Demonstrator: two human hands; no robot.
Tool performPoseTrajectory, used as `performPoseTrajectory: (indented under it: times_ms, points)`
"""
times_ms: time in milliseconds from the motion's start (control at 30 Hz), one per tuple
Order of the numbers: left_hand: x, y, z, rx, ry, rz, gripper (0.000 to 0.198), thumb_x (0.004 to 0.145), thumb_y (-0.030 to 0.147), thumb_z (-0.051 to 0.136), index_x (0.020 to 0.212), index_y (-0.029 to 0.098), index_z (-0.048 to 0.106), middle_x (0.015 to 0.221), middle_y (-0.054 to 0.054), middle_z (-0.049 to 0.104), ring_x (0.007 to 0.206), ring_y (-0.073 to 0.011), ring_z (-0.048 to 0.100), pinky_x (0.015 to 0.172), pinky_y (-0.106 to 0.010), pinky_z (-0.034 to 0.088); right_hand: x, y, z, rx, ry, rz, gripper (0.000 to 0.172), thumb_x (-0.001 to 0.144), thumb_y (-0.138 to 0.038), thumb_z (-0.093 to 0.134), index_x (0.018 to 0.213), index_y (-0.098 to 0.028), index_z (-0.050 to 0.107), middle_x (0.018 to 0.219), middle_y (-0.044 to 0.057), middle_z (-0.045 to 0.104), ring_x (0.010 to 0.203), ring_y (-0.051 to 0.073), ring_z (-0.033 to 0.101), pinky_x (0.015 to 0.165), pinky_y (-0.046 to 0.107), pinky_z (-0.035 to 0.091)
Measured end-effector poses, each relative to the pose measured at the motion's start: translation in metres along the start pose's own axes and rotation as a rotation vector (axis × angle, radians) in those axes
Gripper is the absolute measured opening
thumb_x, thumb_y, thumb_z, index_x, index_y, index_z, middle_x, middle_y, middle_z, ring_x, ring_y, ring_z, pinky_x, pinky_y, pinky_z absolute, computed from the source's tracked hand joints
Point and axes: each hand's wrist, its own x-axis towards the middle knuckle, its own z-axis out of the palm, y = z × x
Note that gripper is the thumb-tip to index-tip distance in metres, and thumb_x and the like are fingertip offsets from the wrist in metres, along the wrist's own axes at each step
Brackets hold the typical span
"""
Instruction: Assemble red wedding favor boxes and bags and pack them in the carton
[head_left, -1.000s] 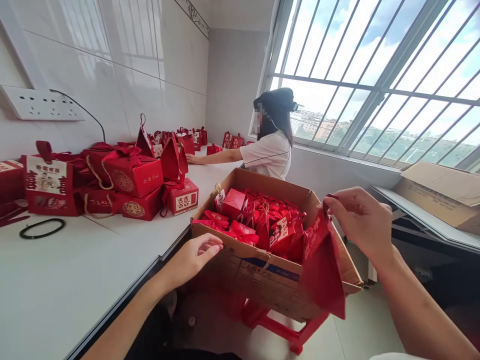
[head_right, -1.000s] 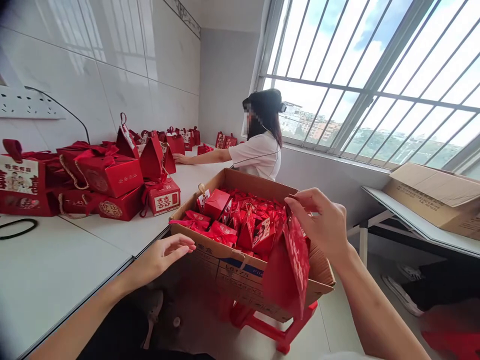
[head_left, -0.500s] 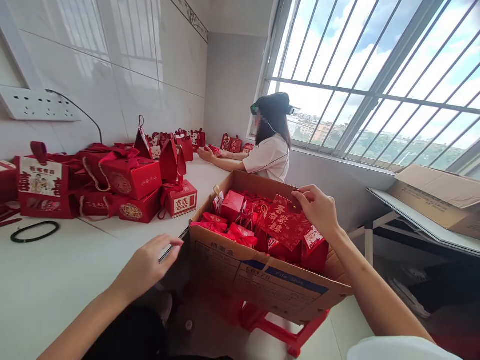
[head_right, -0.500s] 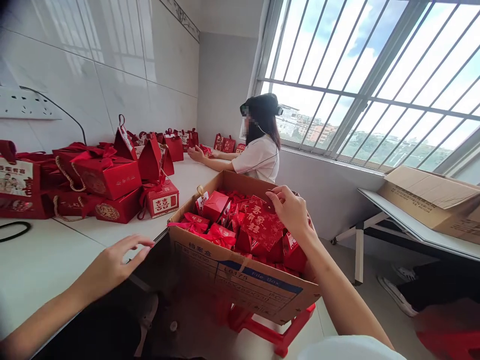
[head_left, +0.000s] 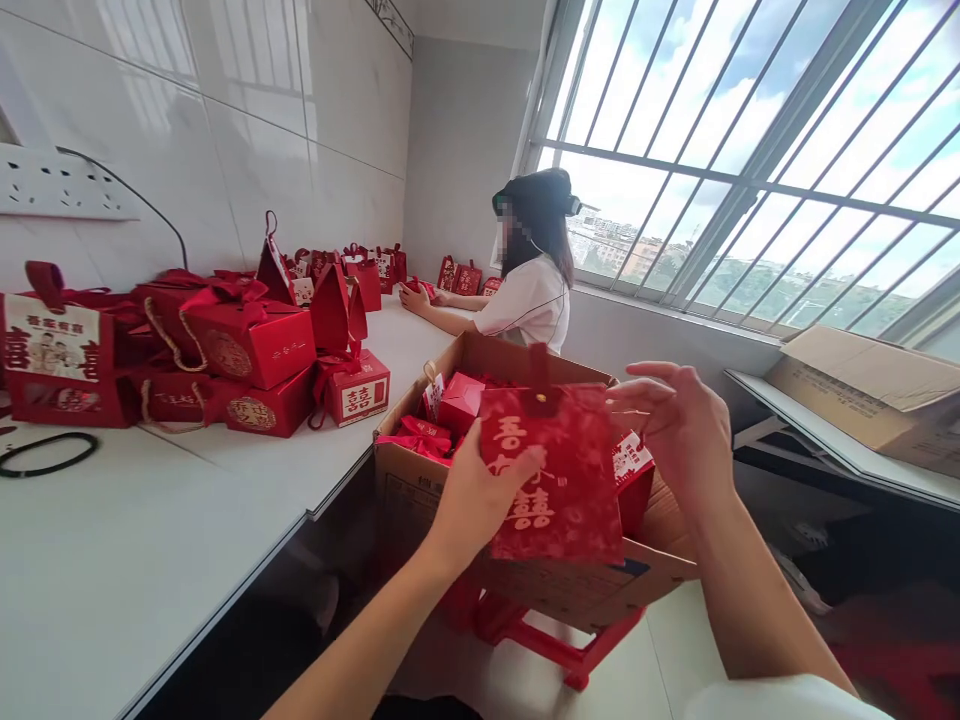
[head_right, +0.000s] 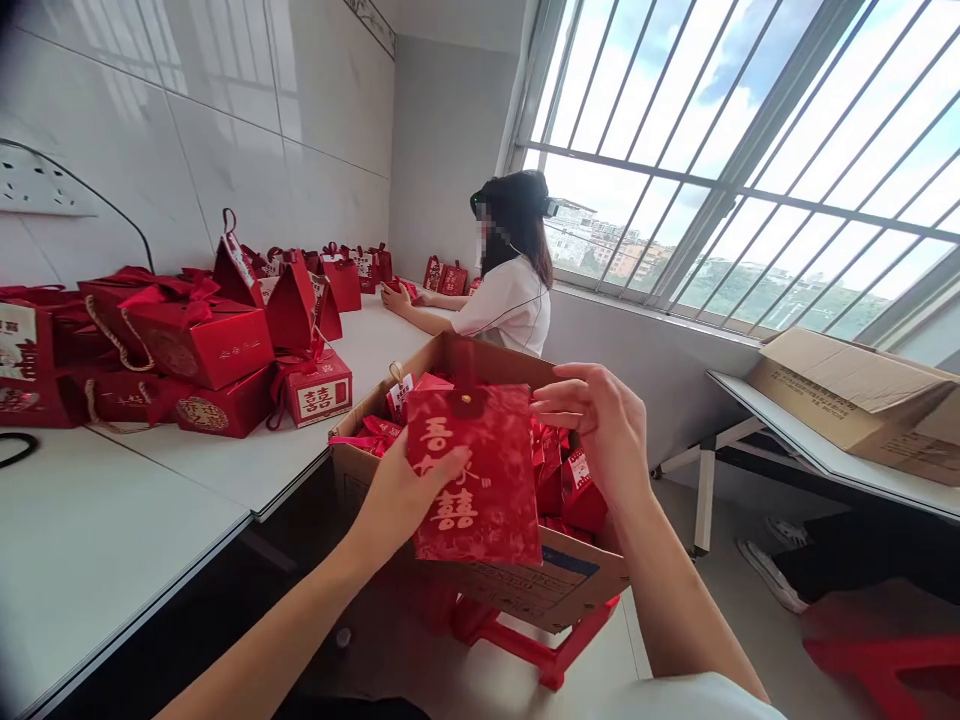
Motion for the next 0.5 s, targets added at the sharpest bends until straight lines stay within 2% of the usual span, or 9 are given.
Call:
performPoseTrajectory:
  times_ms: [67, 100, 167, 233, 300, 367, 433, 500]
  points:
    - [-0.003, -0.008, 0.008, -0.223, 0.232, -0.027, 0.049, 0.08, 0.051, 0.054, 0.119, 0.023, 0.043, 0.123, -0.007, 0.059, 0.103, -0.0205, 0.062, 0.086, -0.033, 0.052, -0.016, 0.019, -0.007, 0.116, -0.11, 0.05, 0.054, 0.077, -0.068, 0.043, 0.111, -0.028, 0.054, 0.114, 0.008, 0.063, 0.1, 0.023, 0.064, 0.076, 0.036, 0.056]
    - [-0.003, -0.011, 0.013, -0.29, 0.316, -0.029, 0.05, 0.083, 0.051, 0.05, 0.124, 0.024, 0.038, 0.13, -0.008, 0.054, 0.108, -0.0201, 0.06, 0.089, -0.033, 0.051, -0.027, 0.028, -0.007, 0.133, -0.208, 0.094, 0.061, 0.073, -0.067, 0.051, 0.121, -0.03, 0.048, 0.125, 0.008, 0.056, 0.106, 0.024, 0.061, 0.08, 0.037, 0.055]
    - [-0.004, -0.017, 0.024, -0.295, 0.383, -0.024, 0.053, 0.085, 0.052, 0.046, 0.129, 0.025, 0.031, 0.137, -0.008, 0.046, 0.118, -0.0195, 0.053, 0.097, -0.034, 0.047, -0.05, 0.042, -0.001, 0.173, -0.376, 0.215, 0.074, 0.069, -0.062, 0.061, 0.132, -0.032, 0.035, 0.13, 0.01, 0.052, 0.106, 0.024, 0.06, 0.081, 0.038, 0.055]
    - [-0.002, -0.022, 0.035, -0.194, 0.308, -0.018, 0.052, 0.087, 0.05, 0.043, 0.13, 0.024, 0.031, 0.137, -0.008, 0.046, 0.123, -0.0194, 0.049, 0.101, -0.033, 0.043, -0.064, 0.051, 0.005, 0.172, -0.336, 0.33, 0.069, 0.075, -0.052, 0.061, 0.133, -0.03, 0.032, 0.126, 0.01, 0.056, 0.106, 0.024, 0.061, 0.081, 0.036, 0.055]
    - [-0.001, -0.027, 0.042, -0.033, 0.133, 0.01, 0.046, 0.089, 0.046, 0.038, 0.127, 0.02, 0.036, 0.132, -0.01, 0.051, 0.122, -0.0197, 0.049, 0.102, -0.034, 0.042, -0.06, 0.056, 0.004, 0.182, -0.184, 0.38, 0.059, 0.078, -0.046, 0.059, 0.129, -0.027, 0.036, 0.118, 0.01, 0.061, 0.103, 0.023, 0.062, 0.08, 0.035, 0.055]
    - [0.0, -0.035, 0.043, 0.247, -0.036, 0.11, 0.041, 0.088, 0.042, 0.041, 0.121, 0.017, 0.043, 0.125, -0.012, 0.055, 0.12, -0.0227, 0.049, 0.104, -0.039, 0.039, -0.04, 0.062, -0.007, 0.196, 0.009, 0.353, 0.057, 0.077, -0.044, 0.058, 0.127, -0.026, 0.037, 0.11, 0.008, 0.064, 0.097, 0.023, 0.064, 0.077, 0.034, 0.056]
    - [0.0, -0.047, 0.039, 0.626, -0.137, 0.234, 0.035, 0.084, 0.038, 0.048, 0.111, 0.015, 0.053, 0.12, -0.015, 0.057, 0.121, -0.0286, 0.047, 0.107, -0.049, 0.03, -0.012, 0.069, -0.024, 0.131, 0.184, 0.284, 0.064, 0.077, -0.045, 0.057, 0.131, -0.026, 0.03, 0.102, 0.006, 0.066, 0.088, 0.022, 0.066, 0.072, 0.033, 0.056]
    - [-0.001, -0.065, 0.031, 0.961, -0.196, 0.304, 0.029, 0.081, 0.036, 0.053, 0.1, 0.014, 0.058, 0.112, -0.016, 0.06, 0.117, -0.0329, 0.048, 0.107, -0.057, 0.022, 0.017, 0.078, -0.038, -0.041, 0.207, 0.274, 0.075, 0.075, -0.045, 0.06, 0.136, -0.025, 0.021, 0.094, 0.005, 0.067, 0.076, 0.021, 0.067, 0.064, 0.031, 0.055]
